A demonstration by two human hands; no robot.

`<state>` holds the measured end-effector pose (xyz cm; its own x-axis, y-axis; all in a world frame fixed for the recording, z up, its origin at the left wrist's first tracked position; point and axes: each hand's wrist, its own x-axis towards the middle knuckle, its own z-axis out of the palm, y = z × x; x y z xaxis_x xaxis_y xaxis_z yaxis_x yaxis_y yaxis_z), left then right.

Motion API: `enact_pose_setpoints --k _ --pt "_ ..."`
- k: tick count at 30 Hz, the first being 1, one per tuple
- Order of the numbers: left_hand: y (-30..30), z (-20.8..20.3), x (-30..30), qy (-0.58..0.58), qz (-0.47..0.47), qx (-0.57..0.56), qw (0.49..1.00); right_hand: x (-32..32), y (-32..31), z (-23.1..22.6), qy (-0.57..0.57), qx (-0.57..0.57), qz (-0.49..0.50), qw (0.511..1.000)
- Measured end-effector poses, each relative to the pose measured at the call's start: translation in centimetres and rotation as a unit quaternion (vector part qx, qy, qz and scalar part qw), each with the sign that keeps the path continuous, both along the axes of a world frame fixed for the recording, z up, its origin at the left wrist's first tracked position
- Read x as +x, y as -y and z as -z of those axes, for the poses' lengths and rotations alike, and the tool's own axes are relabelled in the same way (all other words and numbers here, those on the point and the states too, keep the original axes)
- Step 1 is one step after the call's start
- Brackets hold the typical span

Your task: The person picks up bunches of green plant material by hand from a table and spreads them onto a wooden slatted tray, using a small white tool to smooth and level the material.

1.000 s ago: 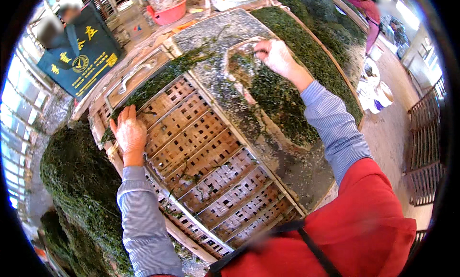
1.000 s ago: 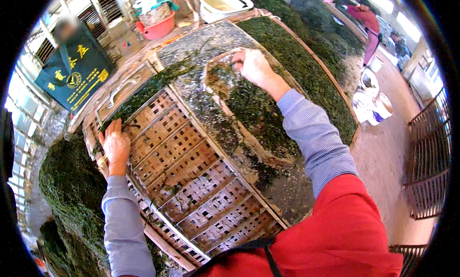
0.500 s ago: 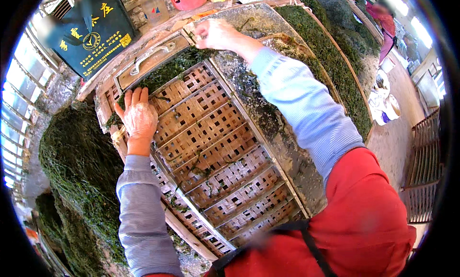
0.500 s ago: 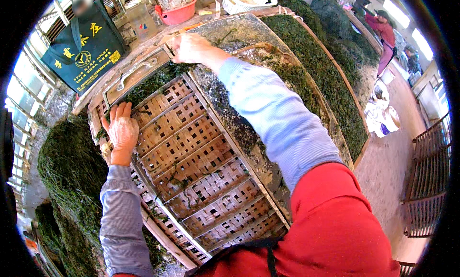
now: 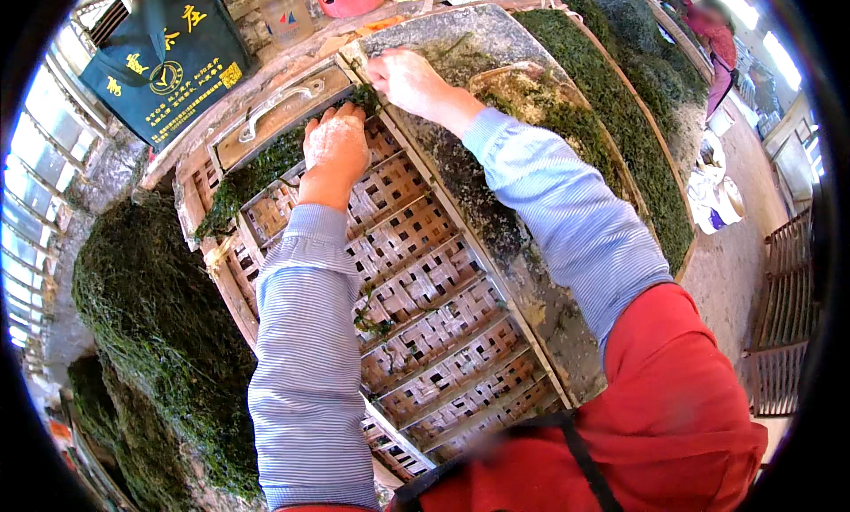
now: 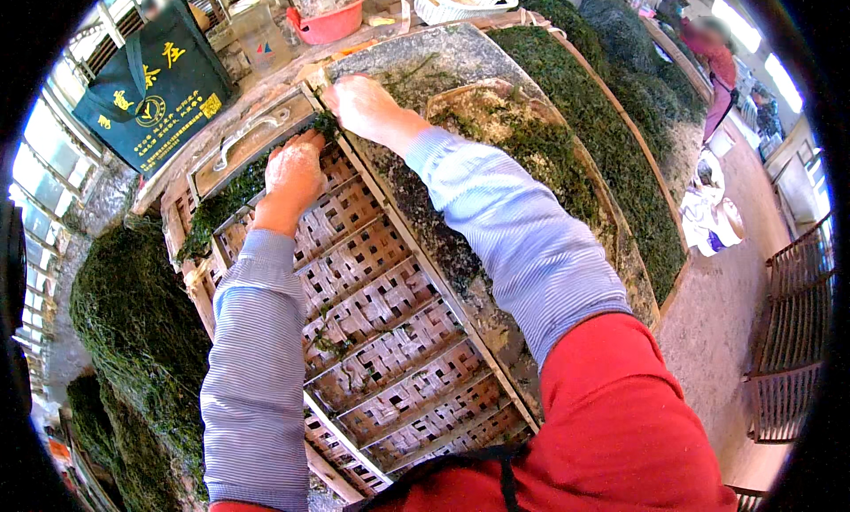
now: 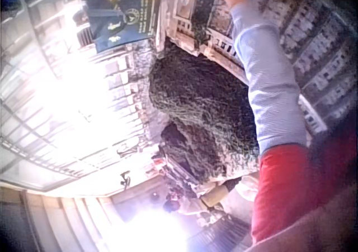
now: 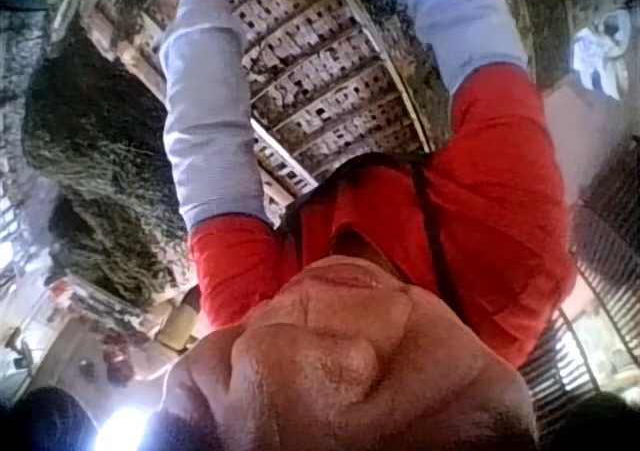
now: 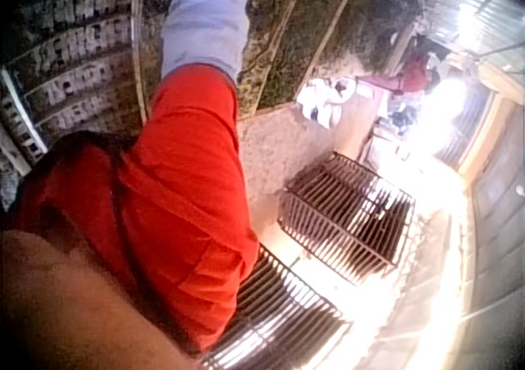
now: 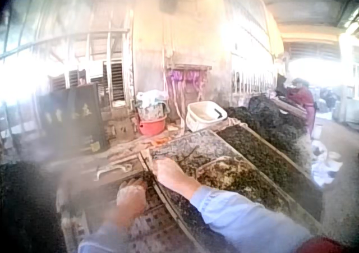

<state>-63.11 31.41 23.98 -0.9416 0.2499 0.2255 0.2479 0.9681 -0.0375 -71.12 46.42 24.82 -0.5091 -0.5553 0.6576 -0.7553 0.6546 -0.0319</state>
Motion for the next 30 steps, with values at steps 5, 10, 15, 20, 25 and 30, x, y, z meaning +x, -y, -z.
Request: enact_pose_setpoints --k 5,10,15,20,25,30 --pt "-0.7 0.1 0.6 -0.01 -0.036 0.012 0.999 0.8 3.9 -4.1 0.14 -0.088 -0.199 0.966" --pt "0.9 -0.4 1.4 -0.017 -0.011 0.077 0.997 3.2 -2.8 -5.6 0.15 -0.056 -0.066 0.985" --pt "5.5 0.6 0.2 -0.089 0.016 0.414 0.906 8.6 -16.5 -1.5 0.082 0.054 0.262 0.96" --pt "1.3 2.2 0.9 -0.123 0.018 0.082 0.989 10.5 -18.1 3.4 0.085 0.011 0.189 0.978" --pt "-0.3 -0.9 1.3 0.016 -0.021 0.096 0.995 7.7 -18.6 2.6 0.078 -0.082 0.122 0.986" --pt "5.2 -1.9 2.5 -0.075 -0.012 0.236 0.969 6.4 -13.1 -1.8 0.399 -0.497 0.007 0.771"
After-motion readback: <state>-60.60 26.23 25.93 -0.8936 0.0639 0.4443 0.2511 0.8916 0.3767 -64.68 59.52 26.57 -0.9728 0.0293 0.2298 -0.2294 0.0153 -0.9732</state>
